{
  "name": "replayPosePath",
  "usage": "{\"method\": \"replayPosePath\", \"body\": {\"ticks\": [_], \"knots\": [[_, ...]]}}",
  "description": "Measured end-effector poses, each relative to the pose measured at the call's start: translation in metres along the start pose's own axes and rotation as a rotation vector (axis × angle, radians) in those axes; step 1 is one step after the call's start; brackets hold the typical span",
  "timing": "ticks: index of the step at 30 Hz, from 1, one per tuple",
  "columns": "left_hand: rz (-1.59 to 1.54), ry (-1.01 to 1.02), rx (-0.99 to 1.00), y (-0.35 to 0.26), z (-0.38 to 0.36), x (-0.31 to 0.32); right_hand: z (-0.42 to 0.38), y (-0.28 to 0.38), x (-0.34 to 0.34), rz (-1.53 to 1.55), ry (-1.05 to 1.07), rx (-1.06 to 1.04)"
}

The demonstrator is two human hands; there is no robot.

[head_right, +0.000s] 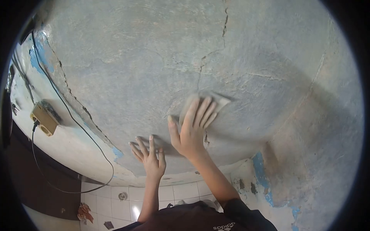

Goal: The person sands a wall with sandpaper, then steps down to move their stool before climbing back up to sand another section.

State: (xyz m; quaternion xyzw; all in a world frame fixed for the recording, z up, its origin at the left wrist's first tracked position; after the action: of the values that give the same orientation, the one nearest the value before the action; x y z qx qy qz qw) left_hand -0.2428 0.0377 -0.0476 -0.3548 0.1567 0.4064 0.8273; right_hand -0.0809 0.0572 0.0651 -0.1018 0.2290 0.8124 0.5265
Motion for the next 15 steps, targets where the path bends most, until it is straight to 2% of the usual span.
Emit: {"method": "replayPosePath", "body": {"ticks": [4, 8, 11, 15], "knots": [[0.009, 0.047, -0.008, 0.016, -0.005, -0.009, 0.015, 0.017, -0.001, -0.006, -0.028, 0.022], [-0.032, 0.065, -0.017, 0.024, -0.01, -0.011, -0.074, 0.009, 0.046, -0.15, 0.088, 0.029], [-0.046, 0.078, -0.014, 0.03, -0.016, -0.009, -0.137, -0.005, 0.073, -0.135, 0.197, 0.013], [-0.088, 0.144, -0.066, 0.025, -0.021, -0.006, -0.065, 0.004, 0.036, -0.047, 0.061, 0.092]]}}
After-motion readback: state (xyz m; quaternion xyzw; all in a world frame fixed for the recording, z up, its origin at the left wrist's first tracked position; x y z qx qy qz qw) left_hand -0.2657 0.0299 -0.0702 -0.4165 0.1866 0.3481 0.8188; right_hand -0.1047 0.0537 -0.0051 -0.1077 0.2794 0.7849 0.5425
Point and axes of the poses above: each hand's wrist, its own z-axis towards the middle knuckle, its own x-axis out of the palm, y = z × x, the point moved 3 cm from there along z, towards the middle knuckle, and after that the axes turned 3 degrees about -z, right-handed, at the moved point
